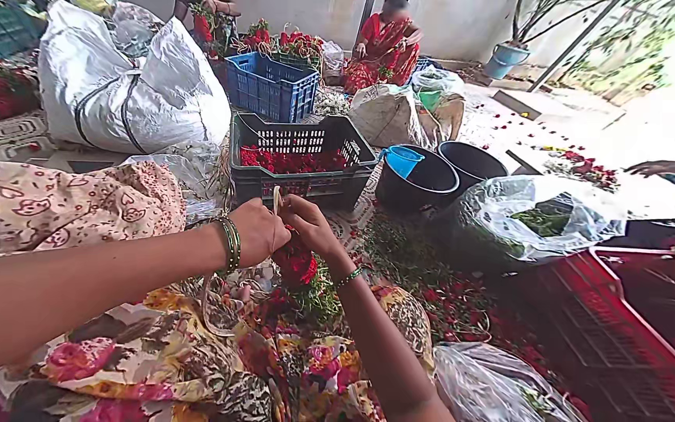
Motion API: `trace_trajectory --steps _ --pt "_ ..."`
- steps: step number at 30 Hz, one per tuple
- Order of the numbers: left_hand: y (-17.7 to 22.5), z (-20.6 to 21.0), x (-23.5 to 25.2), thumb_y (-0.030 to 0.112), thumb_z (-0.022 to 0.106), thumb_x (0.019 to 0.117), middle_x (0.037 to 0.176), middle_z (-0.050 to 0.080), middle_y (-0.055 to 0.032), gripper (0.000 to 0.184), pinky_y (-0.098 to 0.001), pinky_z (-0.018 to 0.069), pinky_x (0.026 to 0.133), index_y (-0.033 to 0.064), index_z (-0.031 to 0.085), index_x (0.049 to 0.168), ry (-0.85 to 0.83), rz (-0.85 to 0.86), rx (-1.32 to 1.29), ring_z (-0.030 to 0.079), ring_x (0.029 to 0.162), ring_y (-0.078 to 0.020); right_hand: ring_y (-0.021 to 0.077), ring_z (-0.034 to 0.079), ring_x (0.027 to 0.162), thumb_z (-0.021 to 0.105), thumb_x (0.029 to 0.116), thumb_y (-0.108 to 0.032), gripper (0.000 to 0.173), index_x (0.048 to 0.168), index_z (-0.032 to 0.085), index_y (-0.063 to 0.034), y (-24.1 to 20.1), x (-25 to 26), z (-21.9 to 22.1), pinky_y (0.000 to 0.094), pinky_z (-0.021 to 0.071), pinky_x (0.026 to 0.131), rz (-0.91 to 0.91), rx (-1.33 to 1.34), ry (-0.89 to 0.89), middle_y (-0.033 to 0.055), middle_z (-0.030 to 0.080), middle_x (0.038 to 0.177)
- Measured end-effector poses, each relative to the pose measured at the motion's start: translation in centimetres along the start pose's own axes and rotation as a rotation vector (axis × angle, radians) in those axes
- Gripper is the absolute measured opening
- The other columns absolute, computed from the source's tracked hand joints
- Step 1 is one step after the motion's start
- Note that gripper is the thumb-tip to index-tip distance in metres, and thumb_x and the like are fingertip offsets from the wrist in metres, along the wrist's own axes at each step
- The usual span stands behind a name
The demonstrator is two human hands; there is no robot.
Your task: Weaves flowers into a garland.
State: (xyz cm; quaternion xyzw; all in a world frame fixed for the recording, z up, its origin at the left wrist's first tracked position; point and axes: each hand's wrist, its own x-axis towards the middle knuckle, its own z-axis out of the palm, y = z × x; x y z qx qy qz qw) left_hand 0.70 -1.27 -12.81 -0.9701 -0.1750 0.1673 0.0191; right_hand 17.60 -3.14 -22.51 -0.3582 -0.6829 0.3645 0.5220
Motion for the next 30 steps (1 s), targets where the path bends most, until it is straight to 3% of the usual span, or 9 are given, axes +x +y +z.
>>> trace_trajectory --steps 2,5,10,12,14,18,22,26,30 --pt "-0.4 0.2 0.2 0.007 0.055 0.1025 0.088 0.07 -0.0164 0.018 -0.0584 0.0404 0.1 -0.0016 0.069 0.096 -0.021 0.055 -0.044 0.067 0.089 -0.0348 0.0029 0.063 0.08 0.047 0.1002 -0.006 0.022 0.112 0.064 0.0029 0.2 -0.2 0.1 0.0247 0.0543 0.077 -0.021 -0.045 -0.038 0.0026 0.068 0.088" --pt "-0.9 0.5 0.5 0.004 0.054 0.1019 0.085 0.066 -0.0178 0.018 -0.0505 0.0517 0.081 -0.0048 0.066 0.091 -0.016 0.098 -0.151 0.068 0.085 -0.0346 0.0058 0.065 0.081 0.049 0.0987 -0.006 0.024 0.116 0.062 0.0038 0.2 -0.3 0.2 0.0269 0.0562 0.075 -0.025 -0.089 -0.044 0.0062 0.069 0.094" --pt "-1.2 0.4 0.8 0.007 0.054 0.1028 0.076 0.064 -0.014 0.026 -0.0467 0.0503 0.071 -0.0029 0.066 0.083 0.017 0.093 -0.202 0.066 0.077 -0.0302 0.0056 0.067 0.089 0.061 0.0949 -0.006 0.014 0.102 0.07 0.0023 0.4 -1.5 -0.5 0.0252 0.0585 0.079 -0.06 -0.045 0.072 0.0054 0.071 0.1" --pt "-1.2 0.1 0.7 0.005 0.057 0.1 0.076 0.064 -0.0138 0.021 -0.0491 0.0509 0.072 -0.002 0.067 0.083 -0.033 0.063 -0.222 0.066 0.078 -0.031 0.0109 0.063 0.113 0.065 0.095 -0.029 0.023 0.092 0.072 -0.0077 0.6 -2.7 -1.1 0.0288 0.0567 0.091 -0.178 -0.006 0.074 0.0035 0.067 0.119" --pt "-1.4 -0.2 0.7 0.003 0.062 0.0956 0.077 0.065 -0.0131 0.016 -0.0504 0.0512 0.072 -0.0009 0.068 0.082 -0.06 0.024 -0.245 0.066 0.079 -0.0307 0.0133 0.063 0.118 0.057 0.1006 -0.051 0.039 0.088 0.069 -0.0159 -0.6 -4.1 -1.5 0.0319 0.0559 0.096 -0.311 -0.05 0.069 0.0 0.07 0.115" --pt "-1.9 -0.5 0.9 0.011 0.059 0.1021 0.078 0.065 -0.0115 0.025 -0.0454 0.0507 0.073 -0.0017 0.071 0.084 -0.104 -0.066 -0.371 0.063 0.077 -0.0249 0.0177 0.067 0.097 0.035 0.1019 -0.025 0.04 0.088 0.067 -0.0059 -5.7 -7.4 -1.4 0.0386 0.0472 0.097 -0.348 -0.427 -0.194 0.0069 0.072 0.088" --pt "-1.6 -1.1 1.3 0.015 0.06 0.1038 0.071 0.067 -0.0079 0.026 -0.0325 0.0532 0.064 -0.0027 0.072 0.089 -0.184 -0.246 -0.599 0.062 0.06 -0.013 0.0151 0.068 0.084 0.047 0.0923 0.001 0.026 0.086 0.071 -0.0066 -7.2 -8.6 1.7 0.0257 0.055 0.077 -0.314 -0.598 -0.248 0.0073 0.071 0.087" --pt "-1.1 -1.4 1.4 0.015 0.062 0.1027 0.07 0.067 -0.0081 0.024 -0.0298 0.0539 0.062 -0.0037 0.073 0.09 -0.183 -0.318 -0.712 0.062 0.058 -0.0119 0.015 0.073 0.096 0.055 0.0889 0.005 0.029 0.098 0.078 -0.0076 -5.8 -8.5 4.8 0.0243 0.0592 0.078 -0.191 -0.579 -0.099 0.0119 0.075 0.112" --pt "-0.7 -1.4 1.2 0.015 0.062 0.1028 0.071 0.066 -0.0071 0.024 -0.0287 0.0533 0.062 -0.0034 0.072 0.091 -0.209 -0.347 -0.722 0.061 0.058 -0.011 0.0122 0.072 0.081 0.068 0.0908 -0.009 0.015 0.099 0.08 -0.0069 -5.6 -8.5 6.7 0.0224 0.0572 0.072 -0.01 -0.6 0.006 0.0089 0.076 0.096"
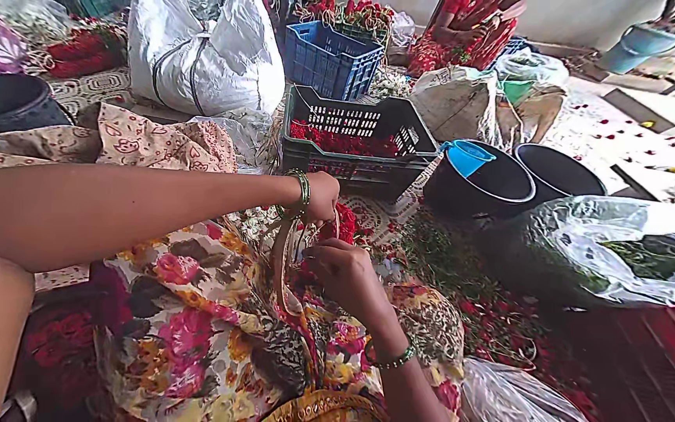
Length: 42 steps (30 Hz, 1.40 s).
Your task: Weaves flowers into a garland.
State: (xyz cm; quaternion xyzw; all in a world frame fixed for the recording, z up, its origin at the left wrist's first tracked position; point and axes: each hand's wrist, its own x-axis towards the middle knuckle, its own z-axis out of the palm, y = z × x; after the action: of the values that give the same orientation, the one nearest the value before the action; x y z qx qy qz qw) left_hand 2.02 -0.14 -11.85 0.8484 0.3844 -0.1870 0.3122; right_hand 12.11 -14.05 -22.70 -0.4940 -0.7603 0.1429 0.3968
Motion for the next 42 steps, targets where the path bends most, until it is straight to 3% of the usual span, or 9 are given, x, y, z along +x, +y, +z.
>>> trace_trajectory --steps 5,9,13,18,27,33,35,39,42 --pt "-0.3 0.4 0.2 0.014 0.061 0.1033 0.071 0.067 -0.0073 0.025 -0.0308 0.053 0.062 -0.0034 0.073 0.091 -0.016 -0.006 -0.016 0.061 0.058 -0.0121 0.0014 0.061 0.059 0.063 0.0992 -0.033 0.03 0.098 0.078 -0.0071 -0.7 0.1 1.0 0.0221 0.049 0.057 0.287 0.16 0.122 -0.0022 0.073 0.077" --pt "-0.2 0.8 0.4 0.014 0.061 0.1034 0.071 0.067 -0.0066 0.024 -0.0295 0.0534 0.062 -0.0034 0.072 0.09 -0.007 -0.048 -0.101 0.061 0.059 -0.0113 0.013 0.059 0.058 0.064 0.1002 -0.032 0.03 0.1 0.075 -0.0044 -1.3 0.5 2.0 0.0361 0.0501 0.059 0.385 0.182 0.043 0.0034 0.069 0.074" --pt "-0.6 0.5 0.7 0.018 0.061 0.1033 0.068 0.065 -0.0047 0.026 -0.0272 0.0489 0.058 -0.0012 0.072 0.09 -0.003 -0.075 -0.106 0.056 0.054 -0.009 0.0193 0.066 0.06 0.056 0.0962 -0.01 0.014 0.09 0.068 -0.0049 -2.0 -0.7 3.4 0.0369 0.0528 0.055 0.227 -0.091 0.112 0.0054 0.064 0.067" --pt "-1.0 0.2 0.2 0.013 0.06 0.1021 0.061 0.06 -0.0014 0.028 -0.0201 0.0383 0.045 0.0006 0.067 0.078 -0.078 -0.107 -0.332 0.046 0.045 -0.0049 0.0222 0.07 0.069 0.063 0.0899 -0.007 0.012 0.095 0.074 -0.007 -2.3 -4.0 2.0 0.0314 0.0542 0.054 0.057 -0.591 0.198 0.0038 0.068 0.071" --pt "-0.2 0.2 -0.4 0.017 0.06 0.1039 0.063 0.058 -0.0023 0.031 -0.0216 0.0383 0.047 0.0006 0.065 0.078 -0.186 -0.035 -0.283 0.046 0.047 -0.0068 0.0218 0.066 0.063 0.057 0.0941 -0.006 0.016 0.088 0.072 -0.0063 0.1 -5.7 -0.6 0.0317 0.0524 0.053 0.094 -0.669 0.257 0.0045 0.064 0.066" --pt "1.3 -0.1 -1.0 0.024 0.054 0.1077 0.077 0.067 -0.0054 0.036 -0.032 0.0477 0.059 0.0007 0.071 0.086 -0.08 0.084 0.205 0.056 0.058 -0.0114 0.0181 0.062 0.057 0.057 0.0959 -0.008 0.019 0.092 0.075 -0.0037 -2.6 -5.7 -2.5 0.0282 0.048 0.05 0.04 -0.602 0.32 0.0034 0.064 0.064" --pt "1.4 -0.2 -1.2 0.021 0.053 0.1081 0.079 0.065 -0.008 0.035 -0.0359 0.0467 0.063 -0.0014 0.071 0.089 -0.057 0.103 0.21 0.055 0.063 -0.015 0.0148 0.066 0.067 0.057 0.0973 -0.009 0.018 0.093 0.074 -0.0042 -3.7 -5.3 -2.6 0.0232 0.0508 0.059 -0.012 -0.528 0.373 0.0034 0.07 0.072" --pt "0.9 -0.2 -1.2 0.021 0.051 0.1089 0.078 0.064 -0.0065 0.035 -0.027 0.0425 0.054 -0.0015 0.07 0.089 -0.065 0.12 0.03 0.05 0.055 -0.0085 0.0187 0.066 0.12 0.056 0.101 -0.007 0.012 0.097 0.067 -0.0072 -4.3 -5.1 -2.0 0.0223 0.0515 0.101 -0.124 -0.318 0.429 0.0142 0.073 0.114" --pt "0.9 -0.2 -1.4 0.022 0.05 0.1097 0.075 0.062 -0.0052 0.036 -0.0252 0.0401 0.053 -0.0017 0.07 0.091 -0.102 0.099 0.001 0.047 0.055 -0.0072 0.0164 0.063 0.123 0.055 0.1036 -0.011 0.012 0.094 0.063 -0.0093 -4.0 -5.8 -2.0 0.0253 0.0508 0.106 -0.156 -0.205 0.515 0.0082 0.07 0.11"
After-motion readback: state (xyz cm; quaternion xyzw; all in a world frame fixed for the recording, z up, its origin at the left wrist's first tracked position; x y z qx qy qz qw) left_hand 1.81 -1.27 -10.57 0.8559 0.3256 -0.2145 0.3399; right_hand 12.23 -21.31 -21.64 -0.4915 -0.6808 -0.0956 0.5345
